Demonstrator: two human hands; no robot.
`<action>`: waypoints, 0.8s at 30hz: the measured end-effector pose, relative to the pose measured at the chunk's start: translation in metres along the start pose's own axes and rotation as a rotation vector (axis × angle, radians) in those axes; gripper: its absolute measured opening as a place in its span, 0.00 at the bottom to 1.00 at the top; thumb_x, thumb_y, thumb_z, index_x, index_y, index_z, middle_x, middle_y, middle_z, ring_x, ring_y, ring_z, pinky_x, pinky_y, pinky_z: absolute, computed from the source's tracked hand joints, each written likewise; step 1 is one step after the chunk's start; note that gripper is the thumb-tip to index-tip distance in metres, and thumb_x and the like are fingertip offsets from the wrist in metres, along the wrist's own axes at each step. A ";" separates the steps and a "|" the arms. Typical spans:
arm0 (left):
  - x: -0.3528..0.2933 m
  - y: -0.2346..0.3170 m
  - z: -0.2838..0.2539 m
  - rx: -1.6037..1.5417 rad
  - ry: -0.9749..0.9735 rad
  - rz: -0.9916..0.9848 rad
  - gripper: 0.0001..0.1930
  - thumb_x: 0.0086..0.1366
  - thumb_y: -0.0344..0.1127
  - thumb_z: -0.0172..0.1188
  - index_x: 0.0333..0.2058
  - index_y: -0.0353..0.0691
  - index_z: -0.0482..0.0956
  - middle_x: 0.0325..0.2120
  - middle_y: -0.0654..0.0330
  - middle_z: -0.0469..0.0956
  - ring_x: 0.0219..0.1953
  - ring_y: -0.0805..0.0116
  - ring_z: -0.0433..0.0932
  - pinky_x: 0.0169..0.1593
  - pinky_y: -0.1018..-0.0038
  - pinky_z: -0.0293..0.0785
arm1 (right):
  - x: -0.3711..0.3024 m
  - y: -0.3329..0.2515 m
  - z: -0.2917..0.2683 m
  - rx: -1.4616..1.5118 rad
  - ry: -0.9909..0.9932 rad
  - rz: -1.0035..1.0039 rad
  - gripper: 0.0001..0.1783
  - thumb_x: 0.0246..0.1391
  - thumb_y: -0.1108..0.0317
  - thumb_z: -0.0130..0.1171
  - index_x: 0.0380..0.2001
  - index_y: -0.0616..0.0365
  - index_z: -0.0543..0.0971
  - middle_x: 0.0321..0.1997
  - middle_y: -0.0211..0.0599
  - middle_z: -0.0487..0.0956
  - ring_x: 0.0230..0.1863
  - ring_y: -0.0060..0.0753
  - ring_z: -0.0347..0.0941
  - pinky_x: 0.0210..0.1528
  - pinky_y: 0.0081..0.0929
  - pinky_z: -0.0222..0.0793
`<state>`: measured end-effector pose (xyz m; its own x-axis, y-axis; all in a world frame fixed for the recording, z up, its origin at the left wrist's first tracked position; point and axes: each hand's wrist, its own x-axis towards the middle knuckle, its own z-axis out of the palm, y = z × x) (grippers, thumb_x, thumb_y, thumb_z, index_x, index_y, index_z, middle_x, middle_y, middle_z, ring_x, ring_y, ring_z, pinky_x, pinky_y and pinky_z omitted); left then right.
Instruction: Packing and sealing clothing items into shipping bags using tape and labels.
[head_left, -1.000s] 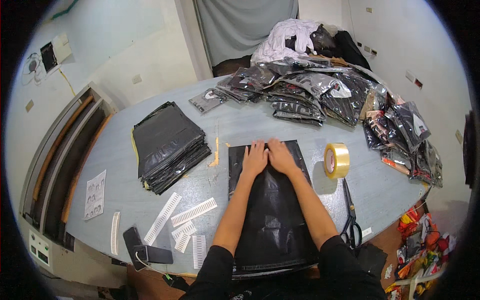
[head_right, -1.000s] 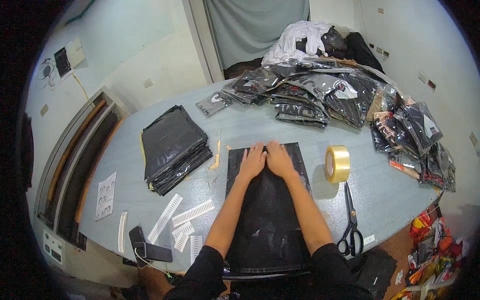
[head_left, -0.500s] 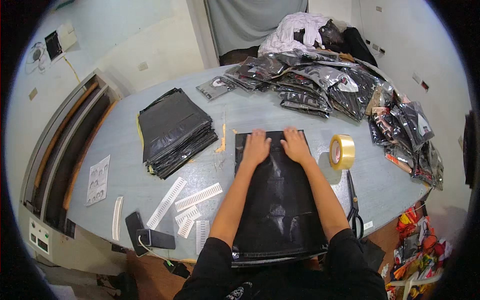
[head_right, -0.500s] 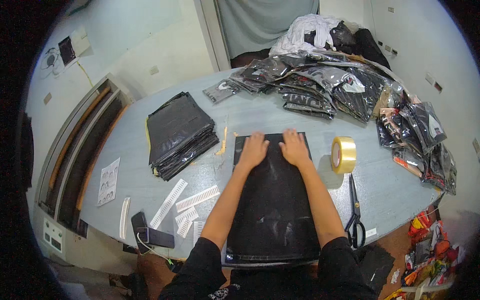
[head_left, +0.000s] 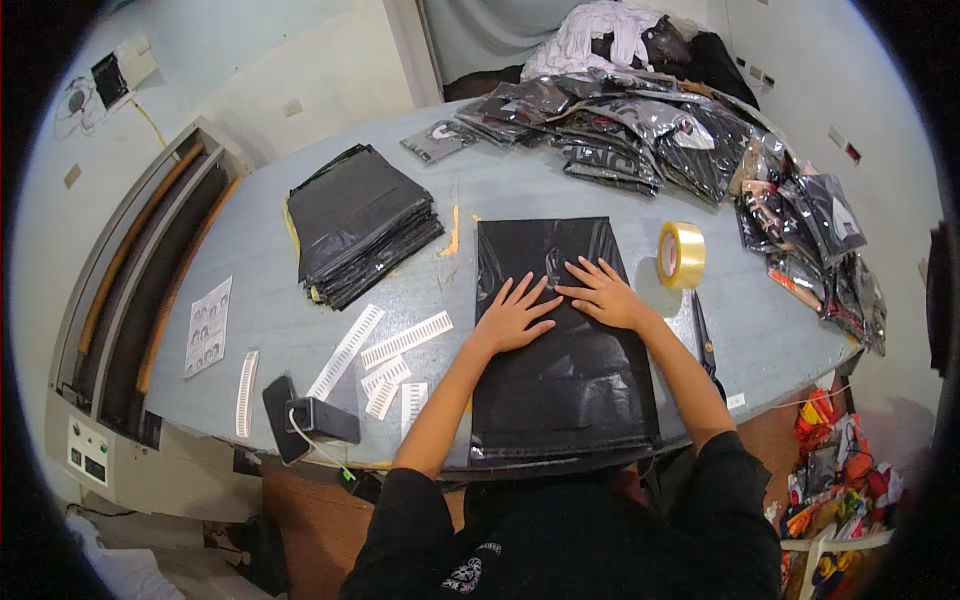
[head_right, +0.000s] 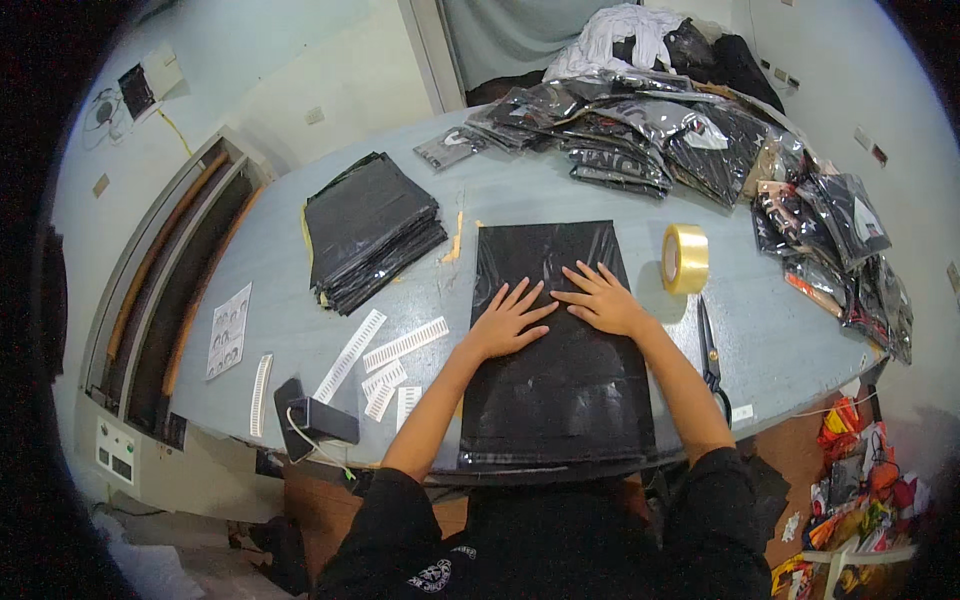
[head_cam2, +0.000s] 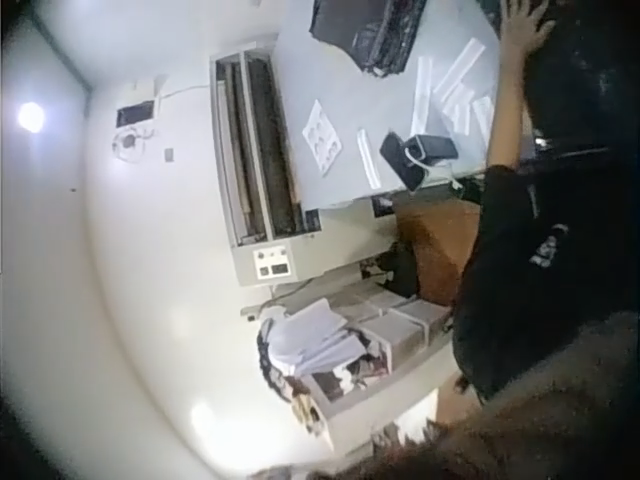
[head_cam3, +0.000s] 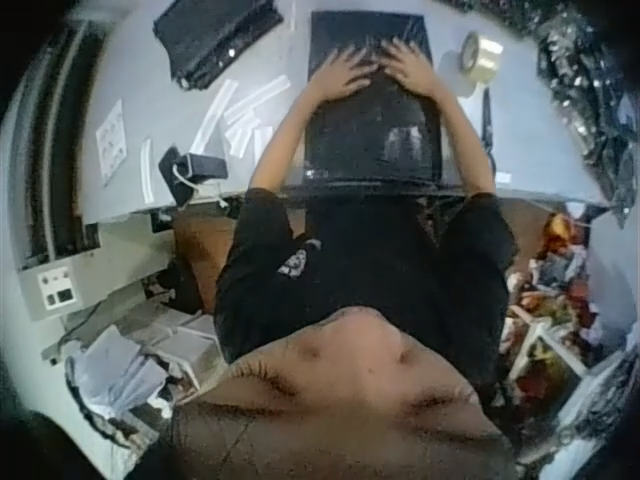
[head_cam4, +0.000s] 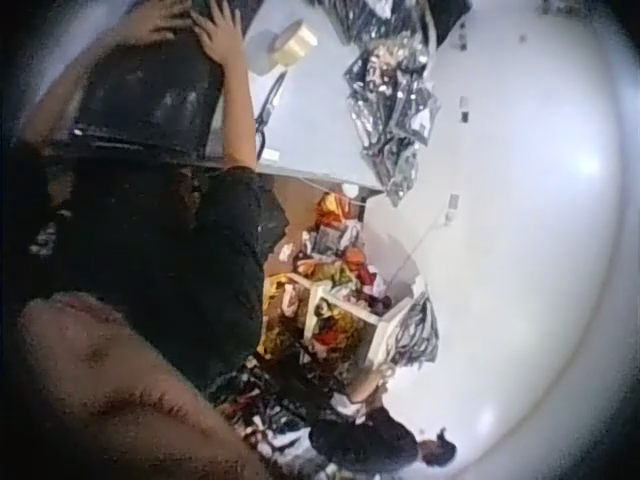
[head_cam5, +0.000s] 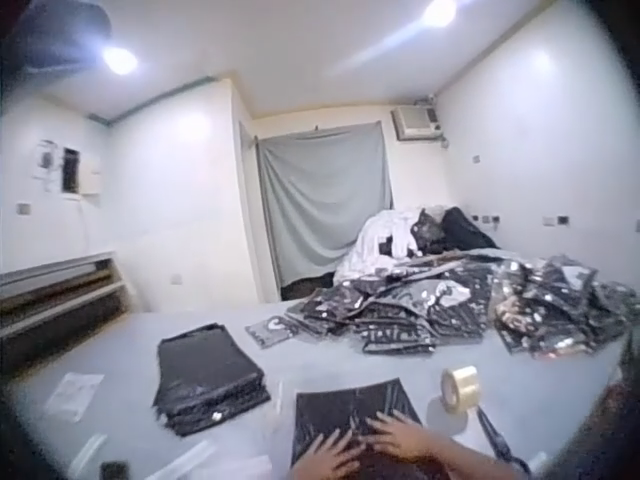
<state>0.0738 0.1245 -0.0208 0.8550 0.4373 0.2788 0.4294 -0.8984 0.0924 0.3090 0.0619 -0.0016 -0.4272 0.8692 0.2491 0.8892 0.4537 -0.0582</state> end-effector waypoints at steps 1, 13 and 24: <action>-0.008 0.005 -0.003 -0.006 -0.006 -0.002 0.25 0.63 0.57 0.40 0.58 0.61 0.61 0.62 0.59 0.52 0.65 0.59 0.45 0.64 0.56 0.39 | -0.008 -0.004 -0.003 -0.012 -0.052 -0.011 0.24 0.58 0.52 0.41 0.59 0.35 0.62 0.67 0.34 0.53 0.69 0.41 0.40 0.67 0.45 0.33; -0.133 0.057 -0.065 -0.442 -0.397 -0.066 0.27 0.58 0.50 0.53 0.57 0.61 0.63 0.64 0.55 0.43 0.66 0.49 0.36 0.64 0.53 0.32 | -0.134 -0.069 -0.082 0.270 -0.428 -0.096 0.50 0.37 0.33 0.57 0.61 0.45 0.58 0.67 0.47 0.47 0.68 0.50 0.38 0.66 0.50 0.32; -0.174 0.085 -0.093 -0.338 -0.577 -0.181 0.42 0.42 0.36 0.66 0.59 0.66 0.59 0.65 0.61 0.41 0.66 0.55 0.37 0.63 0.47 0.31 | -0.184 -0.102 -0.086 0.362 -0.241 0.074 0.30 0.35 0.67 0.65 0.49 0.47 0.73 0.62 0.40 0.62 0.66 0.42 0.50 0.67 0.44 0.41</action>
<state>-0.0651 -0.0316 0.0273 0.8368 0.4489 -0.3135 0.5456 -0.7319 0.4084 0.3105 -0.1612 0.0420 -0.4290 0.9033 0.0012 0.8226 0.3912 -0.4127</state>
